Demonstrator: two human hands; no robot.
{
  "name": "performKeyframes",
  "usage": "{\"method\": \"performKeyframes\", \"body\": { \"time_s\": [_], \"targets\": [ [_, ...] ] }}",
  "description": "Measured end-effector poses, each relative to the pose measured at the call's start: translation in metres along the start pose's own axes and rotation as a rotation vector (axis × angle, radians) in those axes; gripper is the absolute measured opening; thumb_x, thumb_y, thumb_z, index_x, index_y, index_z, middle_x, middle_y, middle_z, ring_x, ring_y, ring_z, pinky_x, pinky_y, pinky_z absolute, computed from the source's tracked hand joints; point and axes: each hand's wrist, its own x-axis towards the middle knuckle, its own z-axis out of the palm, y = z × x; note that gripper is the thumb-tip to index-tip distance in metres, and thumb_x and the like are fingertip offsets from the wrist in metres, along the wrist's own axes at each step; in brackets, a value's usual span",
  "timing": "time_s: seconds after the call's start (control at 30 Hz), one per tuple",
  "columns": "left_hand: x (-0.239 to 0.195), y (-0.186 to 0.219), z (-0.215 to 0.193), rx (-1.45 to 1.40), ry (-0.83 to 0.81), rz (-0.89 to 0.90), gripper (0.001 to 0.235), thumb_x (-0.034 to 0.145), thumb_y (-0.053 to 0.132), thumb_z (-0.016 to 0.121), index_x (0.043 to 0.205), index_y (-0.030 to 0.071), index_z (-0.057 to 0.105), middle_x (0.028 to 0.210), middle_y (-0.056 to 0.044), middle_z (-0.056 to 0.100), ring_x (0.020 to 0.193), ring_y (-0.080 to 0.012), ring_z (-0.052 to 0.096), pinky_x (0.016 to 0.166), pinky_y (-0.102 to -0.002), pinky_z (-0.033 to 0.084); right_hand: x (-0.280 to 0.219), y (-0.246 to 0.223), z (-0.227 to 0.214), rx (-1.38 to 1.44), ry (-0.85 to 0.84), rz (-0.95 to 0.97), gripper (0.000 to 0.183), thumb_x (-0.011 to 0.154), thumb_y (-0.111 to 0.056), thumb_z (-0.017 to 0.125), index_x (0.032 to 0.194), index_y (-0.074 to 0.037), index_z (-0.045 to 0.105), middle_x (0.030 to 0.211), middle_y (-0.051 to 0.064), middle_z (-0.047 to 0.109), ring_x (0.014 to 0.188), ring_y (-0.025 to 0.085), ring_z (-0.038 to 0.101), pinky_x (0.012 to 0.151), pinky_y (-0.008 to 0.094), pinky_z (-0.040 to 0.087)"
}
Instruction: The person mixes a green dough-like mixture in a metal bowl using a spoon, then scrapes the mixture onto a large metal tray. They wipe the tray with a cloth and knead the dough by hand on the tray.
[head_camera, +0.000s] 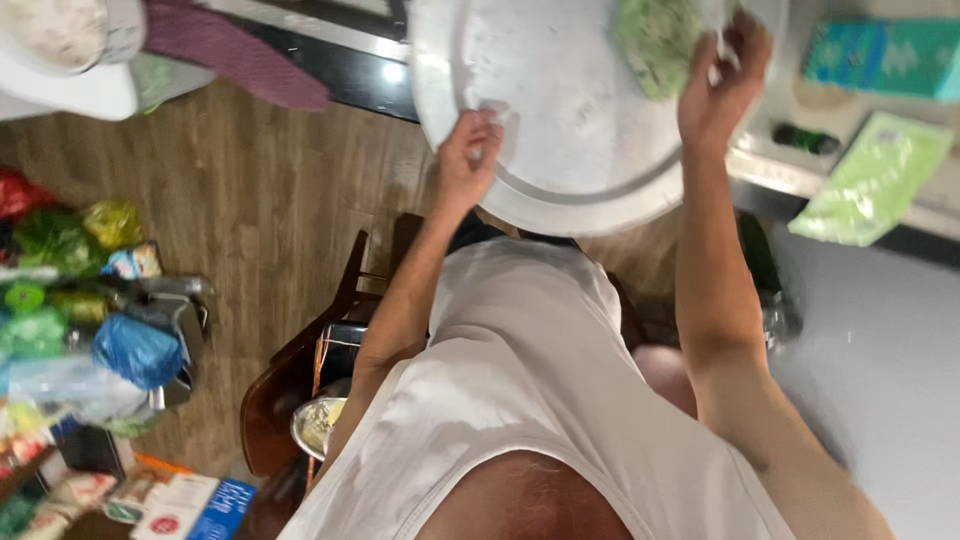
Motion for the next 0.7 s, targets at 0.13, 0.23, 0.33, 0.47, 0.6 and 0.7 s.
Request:
{"method": "performKeyframes", "body": {
  "time_s": [0.13, 0.23, 0.33, 0.47, 0.6, 0.7],
  "targets": [
    [-0.009, -0.008, -0.013, -0.049, 0.064, 0.022, 0.019, 0.101, 0.014, 0.069, 0.113, 0.001, 0.063, 0.116, -0.010, 0.072, 0.099, -0.0163, 0.071, 0.085, -0.030, 0.058, -0.024, -0.046, -0.002, -0.041, -0.146, 0.091, 0.031, 0.112, -0.008, 0.065, 0.139, 0.004, 0.055, 0.133, 0.017, 0.067, 0.118, 0.025, 0.070, 0.092, 0.034, 0.064],
    [-0.013, -0.014, -0.022, -0.040, 0.106, 0.024, 0.016, 0.101, 0.014, 0.070, 0.110, 0.002, 0.065, 0.115, -0.009, 0.072, 0.100, -0.0145, 0.072, 0.086, -0.029, 0.059, -0.037, -0.066, 0.011, -0.139, -0.239, 0.173, 0.031, 0.110, -0.011, 0.066, 0.137, 0.003, 0.059, 0.130, 0.015, 0.068, 0.112, 0.023, 0.071, 0.089, 0.031, 0.064],
    [-0.022, -0.023, -0.028, -0.047, 0.111, 0.016, 0.016, 0.101, 0.016, 0.070, 0.109, 0.002, 0.066, 0.110, -0.007, 0.073, 0.099, -0.0136, 0.071, 0.086, -0.028, 0.059, -0.048, -0.082, 0.028, -0.109, -0.317, 0.156, 0.029, 0.106, -0.008, 0.066, 0.131, 0.004, 0.061, 0.122, 0.014, 0.071, 0.102, 0.022, 0.072, 0.078, 0.030, 0.057],
    [-0.028, -0.028, -0.029, -0.082, 0.141, 0.015, 0.022, 0.099, 0.019, 0.071, 0.113, 0.003, 0.067, 0.105, -0.004, 0.073, 0.093, -0.0135, 0.069, 0.082, -0.028, 0.057, -0.049, -0.101, 0.045, -0.033, -0.374, 0.081, 0.027, 0.106, -0.006, 0.065, 0.130, 0.005, 0.062, 0.122, 0.015, 0.071, 0.102, 0.020, 0.072, 0.081, 0.028, 0.057],
    [-0.037, -0.026, -0.035, -0.030, 0.165, -0.048, 0.027, 0.098, 0.024, 0.073, 0.115, 0.004, 0.066, 0.104, -0.004, 0.073, 0.093, -0.0122, 0.069, 0.079, -0.027, 0.057, -0.043, -0.110, 0.069, 0.033, -0.482, 0.140, 0.025, 0.105, -0.006, 0.064, 0.127, 0.006, 0.062, 0.117, 0.015, 0.072, 0.097, 0.019, 0.072, 0.079, 0.028, 0.058],
    [-0.032, -0.028, -0.046, -0.082, 0.160, -0.099, 0.028, 0.099, 0.027, 0.072, 0.114, 0.004, 0.067, 0.101, -0.005, 0.074, 0.089, -0.0117, 0.070, 0.077, -0.027, 0.058, -0.047, -0.120, 0.079, 0.031, -0.550, 0.142, 0.023, 0.105, -0.006, 0.063, 0.125, 0.006, 0.063, 0.115, 0.014, 0.072, 0.098, 0.017, 0.074, 0.078, 0.028, 0.059]
  ]
}}
